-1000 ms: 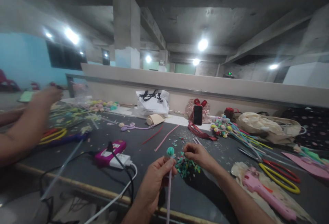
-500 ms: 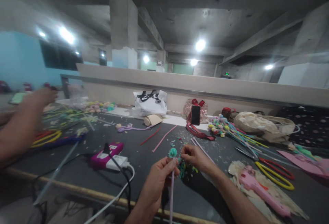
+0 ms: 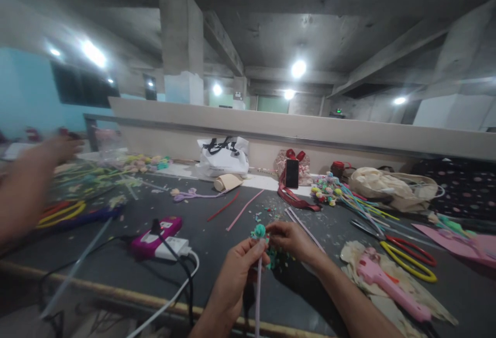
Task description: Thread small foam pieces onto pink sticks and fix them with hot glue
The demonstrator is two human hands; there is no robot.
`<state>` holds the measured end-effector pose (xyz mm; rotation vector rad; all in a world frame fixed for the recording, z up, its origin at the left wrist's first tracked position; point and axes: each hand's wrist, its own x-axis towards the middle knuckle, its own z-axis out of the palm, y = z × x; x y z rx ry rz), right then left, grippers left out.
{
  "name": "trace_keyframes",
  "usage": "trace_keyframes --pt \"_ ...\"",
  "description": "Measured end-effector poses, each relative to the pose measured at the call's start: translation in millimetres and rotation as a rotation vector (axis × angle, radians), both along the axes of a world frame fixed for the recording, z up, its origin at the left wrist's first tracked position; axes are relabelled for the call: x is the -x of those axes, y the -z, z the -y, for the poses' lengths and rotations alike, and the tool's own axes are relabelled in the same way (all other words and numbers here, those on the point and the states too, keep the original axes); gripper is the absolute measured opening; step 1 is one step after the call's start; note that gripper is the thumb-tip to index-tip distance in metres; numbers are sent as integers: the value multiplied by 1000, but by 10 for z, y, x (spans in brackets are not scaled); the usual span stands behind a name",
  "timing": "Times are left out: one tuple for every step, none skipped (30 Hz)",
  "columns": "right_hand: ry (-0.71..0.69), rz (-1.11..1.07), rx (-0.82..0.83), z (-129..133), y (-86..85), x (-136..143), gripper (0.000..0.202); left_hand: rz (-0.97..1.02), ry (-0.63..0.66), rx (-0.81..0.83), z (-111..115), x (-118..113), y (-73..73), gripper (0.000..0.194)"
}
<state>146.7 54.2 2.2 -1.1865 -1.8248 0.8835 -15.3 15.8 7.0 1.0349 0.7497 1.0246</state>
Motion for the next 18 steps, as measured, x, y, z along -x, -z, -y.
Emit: trace_keyframes --pt "-15 -30 17 4 -14 -2 22 4 -13 5 -1 3 -2 24" --pt "-29 -59 37 9 -28 -5 25 9 -23 10 -1 6 -8 23" --pt "-38 -86 57 14 -40 -7 27 12 -28 18 2 9 -18 23" --pt "-44 -111 77 18 -51 -10 28 15 -33 25 5 11 -29 23" --pt "-46 -131 95 22 -59 -12 26 16 -44 31 9 13 -41 23" --pt "-45 -147 111 27 -65 -14 24 16 -55 37 13 12 -51 23" --pt "-43 -159 124 31 -72 -16 21 16 -71 41 17 10 -59 23" --pt "-41 -167 134 37 -79 -16 18 16 -88 42 19 7 -63 24" --pt "-40 -171 140 44 -88 -15 17 12 -102 44 20 3 -63 24" --pt "-39 -173 143 52 -98 -13 16 6 -108 49 18 -2 -60 24" --pt "-40 -174 146 62 -111 -8 16 -5 -108 57 16 -6 -55 24" --pt "-43 -174 148 75 -126 -1 16 -15 -108 66 13 -11 -50 25" --pt "-48 -175 151 89 -142 8 16 -24 -108 74 9 -15 -46 26" --pt "-55 -176 155 105 -158 17 17 -30 -109 81 7 -18 -43 26" --pt "-62 -179 160 122 -173 28 17 -33 -112 86 5 -21 -43 27" --pt "-68 -183 164 139 -187 39 17 -33 -113 88 4 -23 -44 27" --pt "-72 -189 168 154 -198 48 18 -32 -117 89 4 -26 -46 28" --pt "-76 -194 172 168 -206 56 19 -31 -117 89 5 -28 -47 28"
